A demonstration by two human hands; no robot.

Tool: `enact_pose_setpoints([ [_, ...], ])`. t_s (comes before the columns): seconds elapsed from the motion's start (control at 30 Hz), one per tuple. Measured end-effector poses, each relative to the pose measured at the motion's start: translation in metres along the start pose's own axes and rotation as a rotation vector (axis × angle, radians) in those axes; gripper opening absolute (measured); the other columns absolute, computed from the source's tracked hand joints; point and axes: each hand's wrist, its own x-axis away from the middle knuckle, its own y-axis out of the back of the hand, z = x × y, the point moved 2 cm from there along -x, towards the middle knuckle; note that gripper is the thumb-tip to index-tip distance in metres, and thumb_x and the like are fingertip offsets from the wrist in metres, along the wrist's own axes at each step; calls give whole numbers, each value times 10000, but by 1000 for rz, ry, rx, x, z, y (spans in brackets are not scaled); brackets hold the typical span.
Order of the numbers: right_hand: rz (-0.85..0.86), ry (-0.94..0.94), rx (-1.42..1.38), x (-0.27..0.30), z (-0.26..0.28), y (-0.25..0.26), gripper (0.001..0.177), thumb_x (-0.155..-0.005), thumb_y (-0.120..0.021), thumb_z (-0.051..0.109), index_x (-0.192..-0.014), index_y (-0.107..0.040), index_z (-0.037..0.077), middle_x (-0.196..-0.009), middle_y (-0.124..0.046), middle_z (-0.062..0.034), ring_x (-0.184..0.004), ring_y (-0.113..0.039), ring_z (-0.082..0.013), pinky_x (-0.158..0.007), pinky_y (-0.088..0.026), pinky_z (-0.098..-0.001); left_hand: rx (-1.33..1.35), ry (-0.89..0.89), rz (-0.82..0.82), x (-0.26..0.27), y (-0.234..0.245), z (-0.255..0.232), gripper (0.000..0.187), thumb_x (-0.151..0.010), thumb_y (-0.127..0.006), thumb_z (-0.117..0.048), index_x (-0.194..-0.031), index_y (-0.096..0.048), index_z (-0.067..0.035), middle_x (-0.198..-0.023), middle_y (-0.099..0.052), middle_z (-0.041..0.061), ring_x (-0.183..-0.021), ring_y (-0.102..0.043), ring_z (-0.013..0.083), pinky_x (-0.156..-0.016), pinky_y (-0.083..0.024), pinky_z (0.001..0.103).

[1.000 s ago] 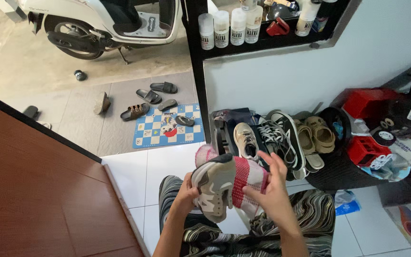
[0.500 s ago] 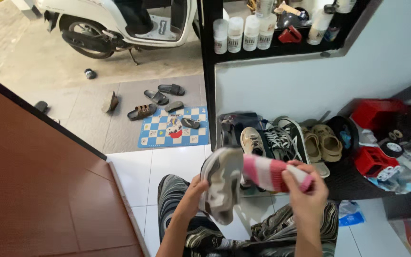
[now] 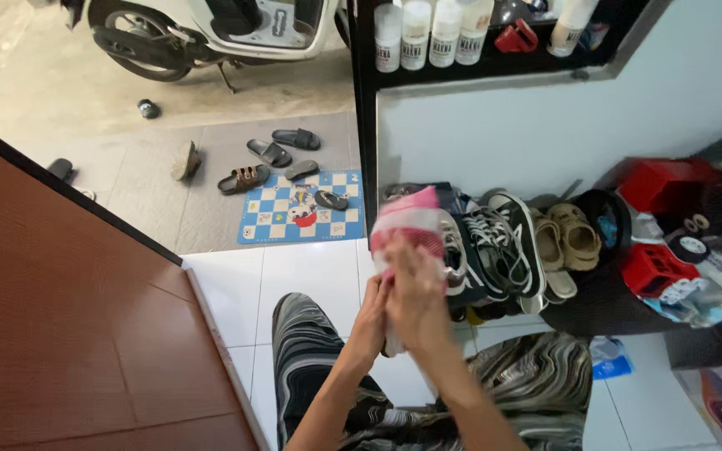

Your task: The person wipes a white sneaker with a pink cloth, then removes the laces, threads them back through the eyelets, and continues wiping the shoe. The person sits on the floor during the task.

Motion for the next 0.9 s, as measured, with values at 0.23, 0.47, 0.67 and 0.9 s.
enact_pose_setpoints([
  [0.23,200,-98,-60,56,12,-14,439,-819,-623,-24,-1232,-523,88,-1179,-650,-210,-1133,-619,-434,-903,-503,-501,131,-142,-200,-7,35,-17,587,-1024,-364,-551,-1403,-415,-106,-1220,-563,91,-1094,-569,191,-957,-484,370],
  [0.47,441,-327,-116,78,-36,-3,417,-828,-655,49,-1211,-525,155,-863,-745,-191,-814,-748,-381,-679,-594,-463,270,-268,-268,-17,57,-29,681,-1020,-401,-621,-1417,-374,-68,-1272,-556,113,-1191,-564,208,-1018,-491,366],
  [0.67,-180,-528,-28,51,-63,51,211,-955,-685,136,-1146,-620,75,-872,-731,-99,-702,-682,-181,-626,-551,-345,182,-63,-322,-17,41,-26,673,-896,-615,-401,-1446,-292,-184,-1283,-546,58,-1157,-563,176,-909,-515,402],
  [0.9,-246,-185,-198,32,-13,27,298,-925,-763,200,-1158,-618,85,-1071,-675,-97,-931,-681,-210,-820,-556,-338,190,-178,-156,-10,4,-5,751,-896,-741,-305,-1456,-278,-113,-1300,-571,131,-1140,-609,203,-945,-549,357],
])
